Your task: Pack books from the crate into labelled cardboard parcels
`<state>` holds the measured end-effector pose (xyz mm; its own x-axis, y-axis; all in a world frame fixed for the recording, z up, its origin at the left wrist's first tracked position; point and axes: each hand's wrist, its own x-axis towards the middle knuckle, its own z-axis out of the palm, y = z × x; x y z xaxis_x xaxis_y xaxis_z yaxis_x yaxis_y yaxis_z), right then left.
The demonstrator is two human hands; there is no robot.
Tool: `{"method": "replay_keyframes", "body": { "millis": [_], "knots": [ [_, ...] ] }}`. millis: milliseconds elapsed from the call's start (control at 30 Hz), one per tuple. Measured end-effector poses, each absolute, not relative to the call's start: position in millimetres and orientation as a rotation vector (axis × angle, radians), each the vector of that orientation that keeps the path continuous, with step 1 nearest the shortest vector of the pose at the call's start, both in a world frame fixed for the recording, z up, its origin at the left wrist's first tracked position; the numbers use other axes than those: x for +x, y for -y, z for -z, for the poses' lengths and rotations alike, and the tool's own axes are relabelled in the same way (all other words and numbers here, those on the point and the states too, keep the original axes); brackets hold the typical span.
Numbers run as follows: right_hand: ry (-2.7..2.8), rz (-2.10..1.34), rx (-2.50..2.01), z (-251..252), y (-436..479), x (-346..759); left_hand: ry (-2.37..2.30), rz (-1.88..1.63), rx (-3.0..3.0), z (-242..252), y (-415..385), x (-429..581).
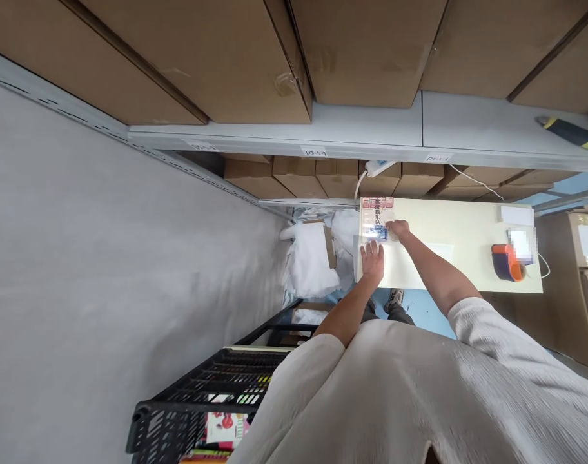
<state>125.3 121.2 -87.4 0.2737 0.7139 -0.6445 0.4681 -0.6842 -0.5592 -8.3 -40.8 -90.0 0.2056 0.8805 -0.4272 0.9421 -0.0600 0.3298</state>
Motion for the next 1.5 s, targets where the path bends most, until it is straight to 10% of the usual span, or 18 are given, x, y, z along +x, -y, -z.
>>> {"method": "replay_keyframes", "body": {
  "millis": [667,1500],
  "knots": [
    [1.093,-1.19,-1.751,17,-56,206,-1.687,0.296,1.887,74,17,-19],
    [1.352,-1.33,-2.173,71,80,284,-1.622,0.295,1.85,58,90,58]
  ]
}}
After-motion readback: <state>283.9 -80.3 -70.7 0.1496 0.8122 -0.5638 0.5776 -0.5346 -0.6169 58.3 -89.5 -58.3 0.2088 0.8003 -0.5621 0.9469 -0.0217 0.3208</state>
